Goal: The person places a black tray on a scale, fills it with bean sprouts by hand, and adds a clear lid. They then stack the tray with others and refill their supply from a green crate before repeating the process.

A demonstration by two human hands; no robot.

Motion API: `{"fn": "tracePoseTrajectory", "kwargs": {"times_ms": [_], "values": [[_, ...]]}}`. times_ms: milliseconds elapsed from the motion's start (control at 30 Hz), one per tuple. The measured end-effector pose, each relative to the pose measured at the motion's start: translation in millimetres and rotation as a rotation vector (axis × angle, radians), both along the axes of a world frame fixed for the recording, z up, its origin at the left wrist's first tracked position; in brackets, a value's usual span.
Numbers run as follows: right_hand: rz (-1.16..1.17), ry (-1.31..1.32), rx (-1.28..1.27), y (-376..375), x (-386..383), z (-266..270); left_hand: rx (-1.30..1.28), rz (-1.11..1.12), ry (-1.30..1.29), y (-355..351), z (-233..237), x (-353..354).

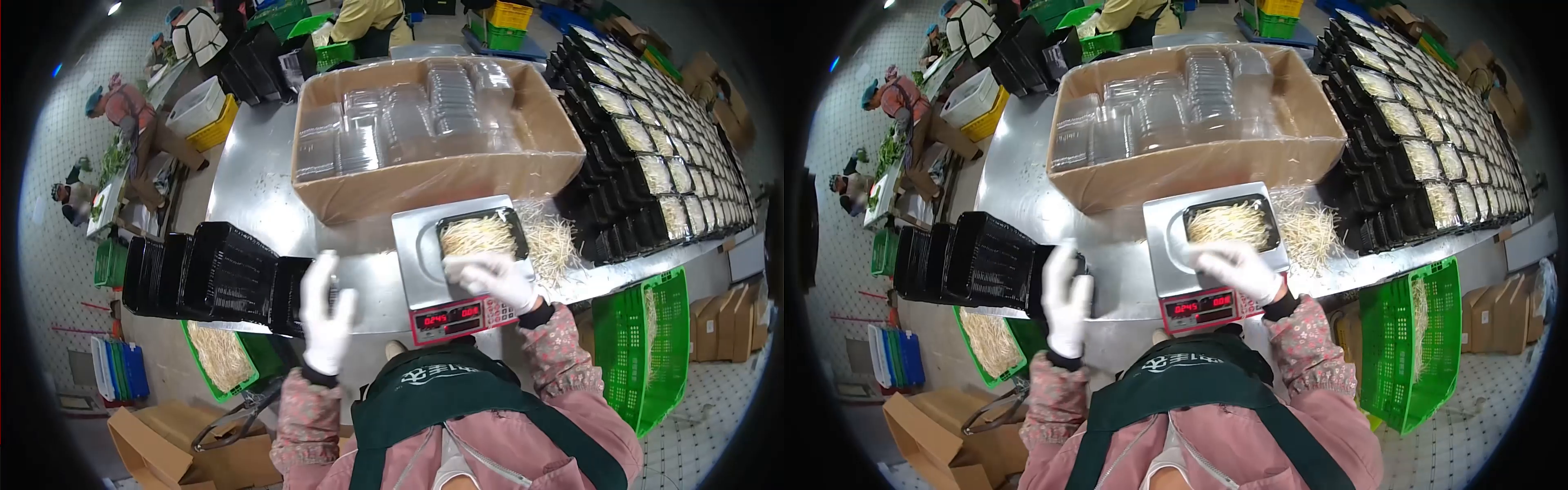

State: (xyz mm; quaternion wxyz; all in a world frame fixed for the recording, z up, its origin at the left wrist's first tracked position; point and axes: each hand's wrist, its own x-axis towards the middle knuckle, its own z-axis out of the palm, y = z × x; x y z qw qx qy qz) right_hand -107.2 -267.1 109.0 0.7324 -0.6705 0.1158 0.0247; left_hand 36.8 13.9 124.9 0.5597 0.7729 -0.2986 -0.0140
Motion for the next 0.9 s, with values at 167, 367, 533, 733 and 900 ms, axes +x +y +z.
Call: {"fn": "tracePoseTrajectory", "kwargs": {"times_ms": [167,367,533,733,900], "values": [[-0.287,-0.249,-1.285,-99,19,-35,0.103,-0.096,-0.053,-152,-76,-45],[-0.015,-0.12,-1.43,-97,30,-77,0.314,-0.109,-0.167,-196,-117,-35],[-0.451,-0.5,-0.415,-142,2,-66,0.032,0.234,0.234,-142,-122,-25],[-0.376,-0.022,0.324,-154,-37,-176,0.071,0.265,0.742,-88,-186,-15],[-0.4,0.138,0.144,-120,-26,-167,0.076,0.143,0.673,-91,-191,-4]]}}
